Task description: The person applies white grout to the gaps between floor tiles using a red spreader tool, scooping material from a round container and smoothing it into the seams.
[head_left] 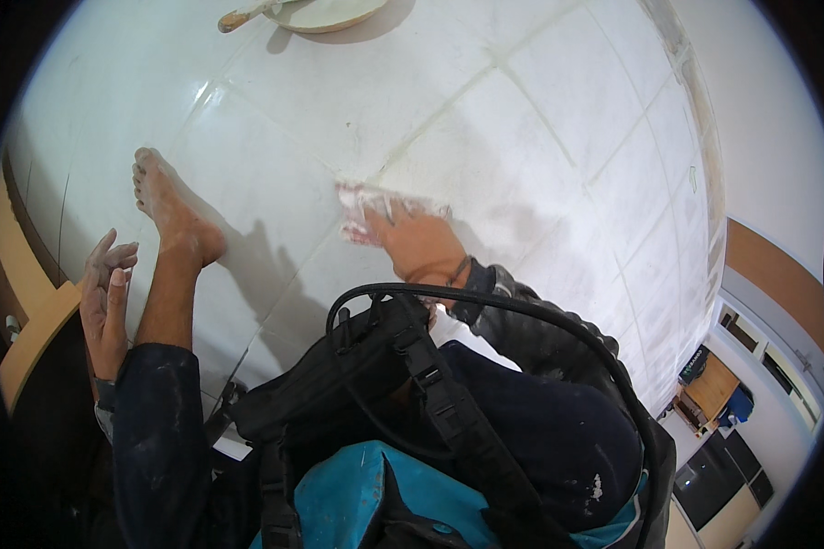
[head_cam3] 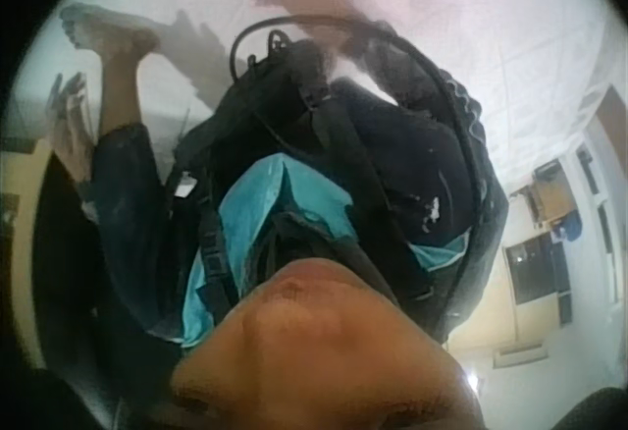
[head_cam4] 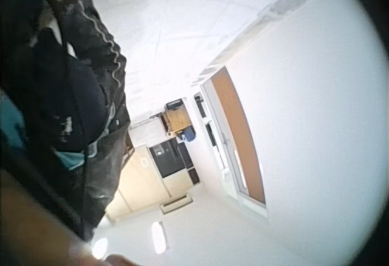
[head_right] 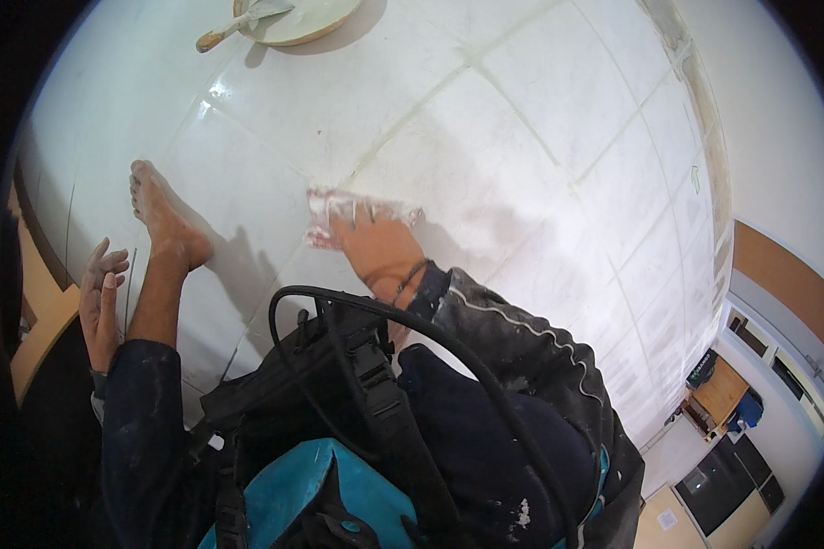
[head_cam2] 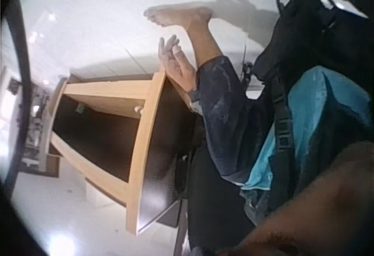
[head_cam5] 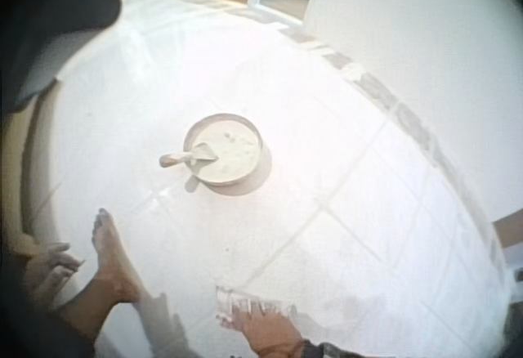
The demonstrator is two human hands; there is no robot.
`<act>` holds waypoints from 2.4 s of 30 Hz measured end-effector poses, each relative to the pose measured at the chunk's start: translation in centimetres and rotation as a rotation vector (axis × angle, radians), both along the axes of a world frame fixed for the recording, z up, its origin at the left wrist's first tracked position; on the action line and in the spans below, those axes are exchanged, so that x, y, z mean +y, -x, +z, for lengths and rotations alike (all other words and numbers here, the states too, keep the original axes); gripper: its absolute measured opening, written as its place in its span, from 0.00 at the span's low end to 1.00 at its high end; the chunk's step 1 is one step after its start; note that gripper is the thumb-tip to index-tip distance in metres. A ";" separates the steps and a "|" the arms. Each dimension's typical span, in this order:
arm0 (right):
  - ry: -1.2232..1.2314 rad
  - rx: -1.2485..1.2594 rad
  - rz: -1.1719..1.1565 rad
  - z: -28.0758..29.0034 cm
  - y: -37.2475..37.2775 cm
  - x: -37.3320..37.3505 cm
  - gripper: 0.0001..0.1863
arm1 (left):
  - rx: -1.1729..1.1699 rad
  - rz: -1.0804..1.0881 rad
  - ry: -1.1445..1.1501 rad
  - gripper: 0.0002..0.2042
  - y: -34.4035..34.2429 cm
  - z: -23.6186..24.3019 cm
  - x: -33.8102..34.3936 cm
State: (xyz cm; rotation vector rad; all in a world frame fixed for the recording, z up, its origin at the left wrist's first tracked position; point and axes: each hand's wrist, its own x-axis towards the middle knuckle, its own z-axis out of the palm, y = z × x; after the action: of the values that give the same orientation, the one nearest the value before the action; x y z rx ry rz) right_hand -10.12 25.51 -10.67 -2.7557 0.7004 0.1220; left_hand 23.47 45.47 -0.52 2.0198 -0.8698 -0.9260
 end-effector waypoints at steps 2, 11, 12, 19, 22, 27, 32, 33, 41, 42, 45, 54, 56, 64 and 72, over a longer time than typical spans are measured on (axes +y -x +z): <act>-0.156 0.079 0.032 0.9 0.8 0.0 0.23 | 0.019 -0.010 -0.006 0.21 0.1 -0.3 -0.5; -0.838 -0.042 -0.305 1.8 3.6 -5.6 0.26 | -0.042 0.023 -0.055 0.21 0.8 0.8 -0.2; -0.860 -0.134 -0.354 1.0 4.1 -6.3 0.27 | -0.037 -0.002 -0.046 0.21 0.7 0.9 -0.5; -1.033 -0.319 -0.696 -1.1 3.2 -9.0 0.15 | -0.028 -0.061 -0.033 0.18 0.9 1.7 -0.9; -1.196 -0.509 -0.875 -2.1 2.5 -8.9 0.14 | -0.084 -0.163 -0.069 0.17 0.9 1.7 -2.5; -1.519 -0.908 -1.138 -3.9 1.8 -8.5 0.14 | -0.107 -0.331 -0.065 0.13 1.5 1.2 -5.7; -1.735 -1.005 -1.139 -5.1 0.1 -6.2 0.15 | -0.056 -0.412 -0.255 0.13 1.0 3.7 -7.3; -1.626 -1.076 -1.188 -5.3 0.4 -6.5 0.14 | -0.058 -0.465 -0.231 0.13 0.7 2.4 -9.1; -1.644 -1.106 -1.290 -6.9 0.6 -6.8 0.13 | -0.212 -0.357 -0.075 0.15 -4.0 -2.3 -15.3; -1.594 -1.165 -1.375 -7.7 0.7 -6.3 0.13 | -0.225 -0.335 -0.087 0.14 -5.5 -3.1 -16.0; -1.386 -1.499 -1.432 -9.5 0.3 -5.5 0.12 | -0.280 -0.376 -0.065 0.19 -9.5 -6.8 -20.9; -0.949 -1.815 -1.943 -10.1 -3.1 -3.4 0.11 | 0.213 -0.172 -0.284 0.28 -24.3 -15.3 -40.5; -0.782 -1.847 -2.127 -8.7 -5.1 -3.6 0.11 | 0.115 -0.171 -0.343 0.28 -23.9 -13.8 -44.5; -0.232 -2.309 -2.234 -11.9 -9.4 -7.0 0.14 | -0.271 -0.580 -0.581 0.16 -29.7 -19.0 -59.9; 0.120 -1.471 -2.669 -17.1 -9.0 -6.6 0.25 | -0.393 -1.554 0.008 0.16 -6.6 -21.6 -59.1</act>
State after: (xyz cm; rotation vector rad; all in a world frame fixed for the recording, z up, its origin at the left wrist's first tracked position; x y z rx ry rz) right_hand -1.10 18.89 -27.82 0.4157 2.2722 -1.7436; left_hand 30.06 -13.64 -22.14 1.2141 -2.7610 -1.1948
